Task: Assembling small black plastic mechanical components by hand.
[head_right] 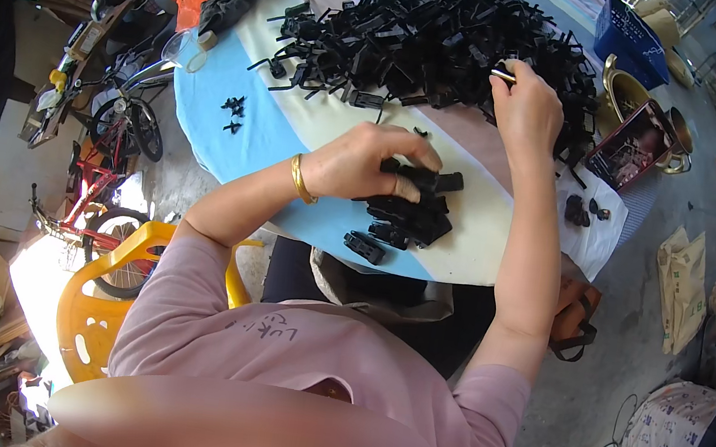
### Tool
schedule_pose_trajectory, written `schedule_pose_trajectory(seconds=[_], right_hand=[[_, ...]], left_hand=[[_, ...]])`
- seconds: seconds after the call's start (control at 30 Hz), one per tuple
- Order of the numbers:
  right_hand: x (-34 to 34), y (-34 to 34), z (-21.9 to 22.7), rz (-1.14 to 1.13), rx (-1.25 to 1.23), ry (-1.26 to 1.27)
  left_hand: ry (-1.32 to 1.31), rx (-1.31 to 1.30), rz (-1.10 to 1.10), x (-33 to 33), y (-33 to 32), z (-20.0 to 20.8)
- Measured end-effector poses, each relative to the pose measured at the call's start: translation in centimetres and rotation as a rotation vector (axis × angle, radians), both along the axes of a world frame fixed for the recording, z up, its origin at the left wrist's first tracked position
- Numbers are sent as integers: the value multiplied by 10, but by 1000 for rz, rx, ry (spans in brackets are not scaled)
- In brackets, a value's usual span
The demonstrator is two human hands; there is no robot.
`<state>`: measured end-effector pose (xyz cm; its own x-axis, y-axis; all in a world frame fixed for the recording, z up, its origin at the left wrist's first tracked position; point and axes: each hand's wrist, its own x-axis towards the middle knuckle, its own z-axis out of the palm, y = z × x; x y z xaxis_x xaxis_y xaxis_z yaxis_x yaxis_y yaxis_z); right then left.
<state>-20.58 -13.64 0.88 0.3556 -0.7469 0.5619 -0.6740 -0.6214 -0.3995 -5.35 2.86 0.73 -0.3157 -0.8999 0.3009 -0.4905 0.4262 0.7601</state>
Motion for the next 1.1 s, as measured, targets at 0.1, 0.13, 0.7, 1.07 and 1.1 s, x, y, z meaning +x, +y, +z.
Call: schedule_pose_trajectory(seconds=[0.1, 0.13, 0.7, 1.07, 1.1], right_hand=[[3, -15, -14, -8, -108, 117], [4, -11, -10, -3, -111, 115], [25, 69, 10, 753, 403, -334], [29, 77, 10, 730, 769, -443], [28, 78, 9, 731, 769, -443]], left_hand=[[1, -18, -82, 2, 0, -3], [25, -107, -128, 6, -2, -6], [1062, 197, 90, 49, -20, -4], [535, 3, 364, 25, -9, 0], [535, 3, 364, 24, -7, 1]])
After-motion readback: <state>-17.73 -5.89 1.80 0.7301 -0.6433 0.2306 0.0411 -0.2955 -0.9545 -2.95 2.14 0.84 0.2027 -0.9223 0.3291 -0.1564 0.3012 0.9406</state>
